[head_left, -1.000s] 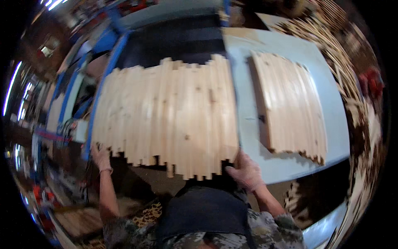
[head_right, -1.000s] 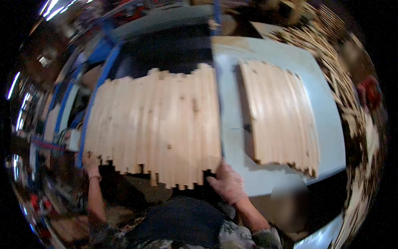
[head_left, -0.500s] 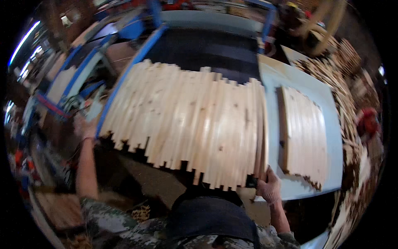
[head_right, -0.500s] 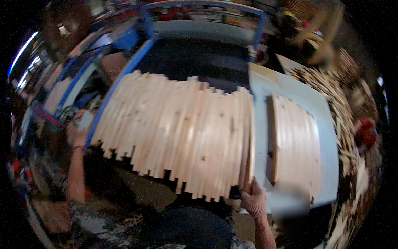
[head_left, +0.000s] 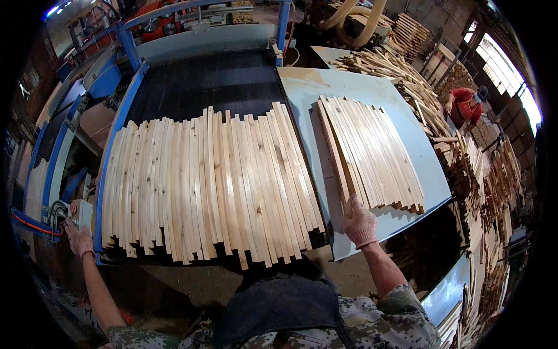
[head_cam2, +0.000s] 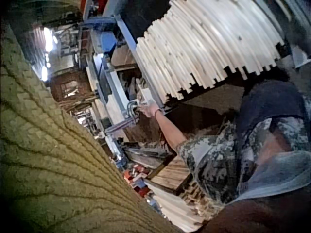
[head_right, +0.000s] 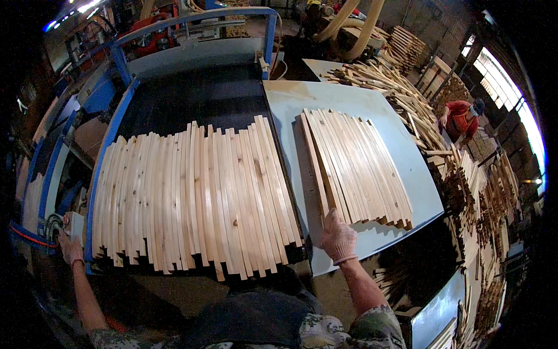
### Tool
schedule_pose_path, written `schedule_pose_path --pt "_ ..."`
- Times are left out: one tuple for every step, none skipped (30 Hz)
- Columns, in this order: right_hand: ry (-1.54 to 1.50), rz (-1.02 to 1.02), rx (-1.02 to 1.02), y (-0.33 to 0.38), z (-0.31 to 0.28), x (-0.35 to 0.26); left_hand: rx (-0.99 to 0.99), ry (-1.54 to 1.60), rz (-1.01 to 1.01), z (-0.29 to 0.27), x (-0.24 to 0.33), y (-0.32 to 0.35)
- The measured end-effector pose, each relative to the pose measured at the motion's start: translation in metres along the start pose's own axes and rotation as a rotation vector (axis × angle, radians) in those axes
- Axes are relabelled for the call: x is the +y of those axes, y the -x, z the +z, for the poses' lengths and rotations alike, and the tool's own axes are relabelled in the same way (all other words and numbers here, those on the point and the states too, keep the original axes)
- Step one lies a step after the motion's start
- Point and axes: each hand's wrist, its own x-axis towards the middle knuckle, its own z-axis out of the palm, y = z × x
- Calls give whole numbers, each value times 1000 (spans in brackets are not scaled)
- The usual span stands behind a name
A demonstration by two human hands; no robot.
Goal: The person picks up bundles of thin wood slats from large piles and places them onto a workbench, arranging them side-by-side into flat layers with gloved hands.
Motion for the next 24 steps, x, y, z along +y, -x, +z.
schedule_pose_path --pt "33 21 4 -4 1 3 -5 -1 -5 0 0 0" --pt "66 43 9 -9 0 4 -11 -1 -9 0 1 0" --pt "108 107 -41 -12 -7 -2 -15 -1 -13 -1 2 1" --pt "127 100 -22 -13 -5 2 -32 -16 -1 -2 3 3" --pt "147 95 -2 -14 -2 11 -49 -30 12 -3 5 5" --pt "173 95 19 -13 -4 17 -72 -42 31 1 10 6" --pt "159 88 21 -17 0 15 -82 -94 32 9 -9 -3" --pt "141 106 23 -15 0 18 -87 -146 57 24 -24 -30" --pt "128 112 27 -15 2 15 -90 -132 45 23 -33 -33" --pt "84 102 27 -14 3 11 -94 -120 29 21 -42 -36" --pt "60 124 34 -1 -3 12 -106 -36 23 17 -26 -20" --pt "35 147 40 11 -5 15 -120 47 17 11 -6 -2" --pt "11 94 51 16 -2 19 -79 138 -22 7 -11 15" --pt "-12 51 61 11 -2 21 -13 283 30 6 -5 19" --pt "-27 33 77 13 -1 26 40 434 107 13 17 20" --pt "-36 39 81 17 2 28 56 556 138 14 28 35" --pt "-48 34 83 19 6 30 75 676 168 9 36 52" --pt "-55 30 87 22 9 32 86 795 208 5 50 69" --pt "-59 19 94 27 13 37 77 917 259 12 62 83" --pt "-57 57 28 30 10 38 67 1041 308 14 74 100" --pt "-46 99 -36 35 2 36 -14 852 354 -15 104 134" --pt "-45 134 -101 38 -2 35 -71 1104 414 -20 120 156" --pt "-80 73 -50 44 4 45 -150 1355 469 -23 138 178" --pt "-79 70 -53 48 5 49 -232 1542 510 -48 172 220"
